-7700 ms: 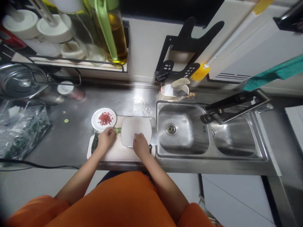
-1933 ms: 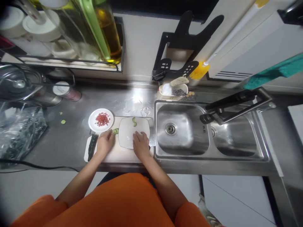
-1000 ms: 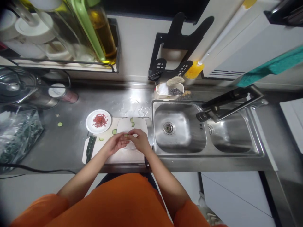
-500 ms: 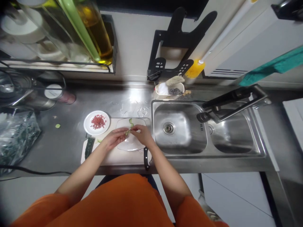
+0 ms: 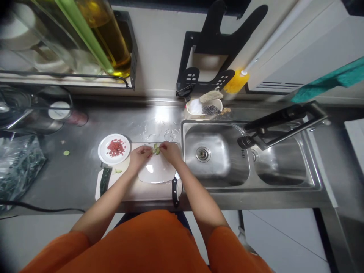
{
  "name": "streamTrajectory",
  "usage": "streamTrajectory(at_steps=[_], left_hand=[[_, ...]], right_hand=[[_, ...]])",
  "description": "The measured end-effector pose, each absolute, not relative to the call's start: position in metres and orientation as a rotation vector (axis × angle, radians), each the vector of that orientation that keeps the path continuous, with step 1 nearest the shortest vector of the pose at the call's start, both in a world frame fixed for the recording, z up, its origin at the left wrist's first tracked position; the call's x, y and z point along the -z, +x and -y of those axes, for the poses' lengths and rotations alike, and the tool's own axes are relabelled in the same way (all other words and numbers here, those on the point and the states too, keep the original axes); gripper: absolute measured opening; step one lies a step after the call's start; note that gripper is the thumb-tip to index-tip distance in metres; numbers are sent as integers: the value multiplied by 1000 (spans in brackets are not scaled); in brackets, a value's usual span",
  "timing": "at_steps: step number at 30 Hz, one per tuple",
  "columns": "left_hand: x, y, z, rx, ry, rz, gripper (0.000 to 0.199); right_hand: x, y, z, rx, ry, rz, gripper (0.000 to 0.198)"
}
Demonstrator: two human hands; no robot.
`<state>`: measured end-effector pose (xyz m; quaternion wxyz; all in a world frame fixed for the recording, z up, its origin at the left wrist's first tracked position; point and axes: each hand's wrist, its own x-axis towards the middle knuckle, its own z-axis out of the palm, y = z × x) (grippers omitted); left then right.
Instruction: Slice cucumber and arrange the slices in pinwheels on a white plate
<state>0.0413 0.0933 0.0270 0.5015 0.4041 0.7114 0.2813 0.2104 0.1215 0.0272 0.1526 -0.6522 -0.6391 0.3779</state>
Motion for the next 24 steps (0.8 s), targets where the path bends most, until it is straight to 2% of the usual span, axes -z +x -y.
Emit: streamTrajectory(at_steps=[7,24], left_hand=[[-25,46,-94,-652,1224,-1817,16],[-27,48,-97,-539,1394,-1851,16]], right_hand=[[-36,202,-120,-814,-1962,2109,19],[-43,197,-120,-783,-2061,2223,22]])
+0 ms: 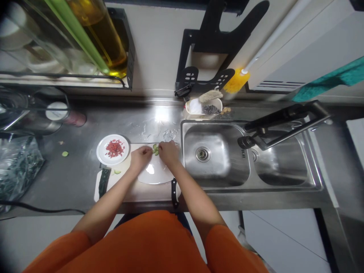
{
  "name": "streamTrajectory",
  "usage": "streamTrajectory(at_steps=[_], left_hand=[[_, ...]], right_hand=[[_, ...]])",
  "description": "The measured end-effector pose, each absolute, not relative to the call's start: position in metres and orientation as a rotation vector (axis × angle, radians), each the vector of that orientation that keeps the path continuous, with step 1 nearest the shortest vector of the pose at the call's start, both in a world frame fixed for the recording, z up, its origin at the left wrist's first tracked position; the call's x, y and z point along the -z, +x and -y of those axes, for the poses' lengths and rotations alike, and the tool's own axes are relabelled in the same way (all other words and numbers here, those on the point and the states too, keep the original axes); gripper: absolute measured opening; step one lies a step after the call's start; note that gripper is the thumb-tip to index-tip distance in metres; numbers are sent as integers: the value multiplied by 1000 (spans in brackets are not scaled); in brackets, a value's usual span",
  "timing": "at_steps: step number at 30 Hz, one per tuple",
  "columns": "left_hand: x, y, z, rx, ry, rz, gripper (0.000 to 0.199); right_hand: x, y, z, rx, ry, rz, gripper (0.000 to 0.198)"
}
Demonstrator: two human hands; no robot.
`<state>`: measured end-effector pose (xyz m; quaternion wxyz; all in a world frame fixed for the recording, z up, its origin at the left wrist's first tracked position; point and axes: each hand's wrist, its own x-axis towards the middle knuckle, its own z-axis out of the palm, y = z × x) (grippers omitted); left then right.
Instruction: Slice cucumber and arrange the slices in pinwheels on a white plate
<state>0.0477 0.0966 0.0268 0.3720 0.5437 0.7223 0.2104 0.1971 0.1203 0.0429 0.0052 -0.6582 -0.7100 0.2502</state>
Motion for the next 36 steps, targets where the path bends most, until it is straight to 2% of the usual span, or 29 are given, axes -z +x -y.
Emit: streamTrajectory(at_steps=[11,22,29,36], left_hand=[[-11,51,-93,-627,1689,-1850,15],[-10,52,-92,-640,1720,-1860,12],[-25,42,-90,-667,1669,-1896,14],[-47,-16,-58,-583,1672,-2029,24]], right_hand=[[-42,194,-116,-664,-2052,2302,22],[-41,194,-114,-653,-2052,2299,23],[-47,204,-109,-712,-2090,2149,23],[-62,216,-79,-844,-2170,2022,22]])
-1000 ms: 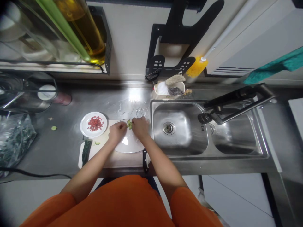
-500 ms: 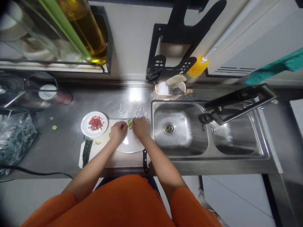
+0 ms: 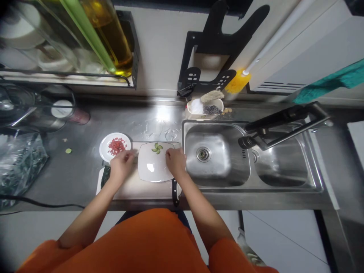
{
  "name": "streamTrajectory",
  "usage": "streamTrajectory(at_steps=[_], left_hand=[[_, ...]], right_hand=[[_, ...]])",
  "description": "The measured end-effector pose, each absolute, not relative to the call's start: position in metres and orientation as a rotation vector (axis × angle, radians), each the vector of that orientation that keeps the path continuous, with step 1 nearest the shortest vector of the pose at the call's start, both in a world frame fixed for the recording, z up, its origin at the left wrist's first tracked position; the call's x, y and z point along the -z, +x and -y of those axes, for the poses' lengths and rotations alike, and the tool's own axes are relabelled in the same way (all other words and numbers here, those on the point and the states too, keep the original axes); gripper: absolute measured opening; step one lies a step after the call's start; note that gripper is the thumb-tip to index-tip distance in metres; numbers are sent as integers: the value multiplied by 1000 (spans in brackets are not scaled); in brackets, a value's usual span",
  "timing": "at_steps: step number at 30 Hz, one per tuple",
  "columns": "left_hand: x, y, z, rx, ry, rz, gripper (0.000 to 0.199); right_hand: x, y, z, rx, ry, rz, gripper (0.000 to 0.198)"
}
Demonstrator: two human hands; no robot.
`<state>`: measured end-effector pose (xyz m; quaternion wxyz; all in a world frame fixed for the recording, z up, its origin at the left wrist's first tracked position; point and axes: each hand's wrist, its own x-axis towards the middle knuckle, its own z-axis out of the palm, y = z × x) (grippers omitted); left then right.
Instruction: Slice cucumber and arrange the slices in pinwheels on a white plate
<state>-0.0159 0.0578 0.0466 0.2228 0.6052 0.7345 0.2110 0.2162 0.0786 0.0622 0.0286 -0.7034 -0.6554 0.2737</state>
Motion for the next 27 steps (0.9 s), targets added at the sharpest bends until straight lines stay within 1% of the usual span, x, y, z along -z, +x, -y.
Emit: streamTrajectory(at_steps=[4,8,15,27], left_hand=[[-41,-32,-31,-490,1641,-2098,28],[-29,-28,-19,-472,1674,-2085,30],[-16,-21,-20,-534,1659,-2056,33],[-18,-19,-23,-514,1604,-2081,31]], right_hand=[[-67,210,-52,-927,-2171,2061,20],[-65,199,-31,-966,-2116,2096,20],[-61,191,-15,-963,-2063,2121,18],[-62,188,-7,-942,-2061,2160,17]])
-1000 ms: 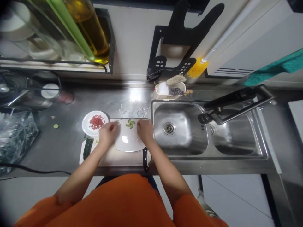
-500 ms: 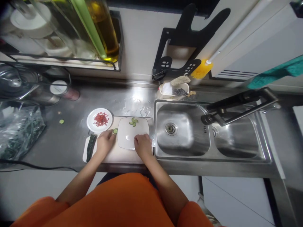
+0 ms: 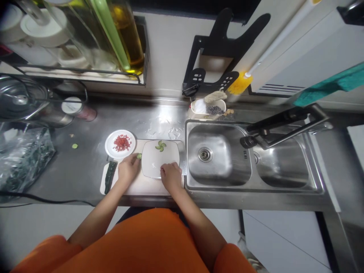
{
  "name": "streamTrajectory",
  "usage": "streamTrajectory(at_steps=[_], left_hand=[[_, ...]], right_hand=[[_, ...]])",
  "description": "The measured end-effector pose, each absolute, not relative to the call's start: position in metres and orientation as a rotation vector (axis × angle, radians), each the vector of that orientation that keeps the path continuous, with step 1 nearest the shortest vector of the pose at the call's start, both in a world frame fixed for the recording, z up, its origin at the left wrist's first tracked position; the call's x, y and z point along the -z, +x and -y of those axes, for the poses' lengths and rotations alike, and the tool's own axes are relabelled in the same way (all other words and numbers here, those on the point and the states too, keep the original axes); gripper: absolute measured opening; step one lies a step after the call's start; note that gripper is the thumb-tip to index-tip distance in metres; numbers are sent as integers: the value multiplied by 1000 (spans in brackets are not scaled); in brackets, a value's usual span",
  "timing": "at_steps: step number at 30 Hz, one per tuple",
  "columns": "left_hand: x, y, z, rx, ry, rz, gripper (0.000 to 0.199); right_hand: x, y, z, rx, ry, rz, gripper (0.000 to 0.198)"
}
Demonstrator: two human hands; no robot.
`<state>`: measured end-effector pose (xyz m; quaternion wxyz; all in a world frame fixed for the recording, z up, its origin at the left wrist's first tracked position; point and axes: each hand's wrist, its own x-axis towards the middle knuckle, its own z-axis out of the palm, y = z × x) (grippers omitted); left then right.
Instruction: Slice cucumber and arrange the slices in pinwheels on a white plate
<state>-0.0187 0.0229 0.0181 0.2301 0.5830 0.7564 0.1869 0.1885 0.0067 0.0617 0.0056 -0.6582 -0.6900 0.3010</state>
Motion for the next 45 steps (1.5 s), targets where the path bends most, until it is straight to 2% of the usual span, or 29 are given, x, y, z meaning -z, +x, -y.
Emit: streamTrajectory(at_steps=[12,24,29,35,41,45], left_hand=[[-16,-19,-26,-448,1675,-2085,36],[-18,-18,-26,-470,1632,-2137,29],[-21,-23,-25,-591,1503,-2125,24],[-39,-23,-24,-754,1256,-1951,21],[-60,3,-26,-795,975,-1528,27],[-62,19,-26,-781,784,-1356,33]], right_hand=[[-62,188,-7,-943,-2032,2197,17],[-62,188,-6,-927,-2031,2226,18],[-62,188,-7,-944,-2013,2207,18],[-56,187,-12,-997,-1885,2149,18],[-62,182,-22,-1078,-1720,1804,25],[-69,181,-27,-1215,-1706,1572,18]])
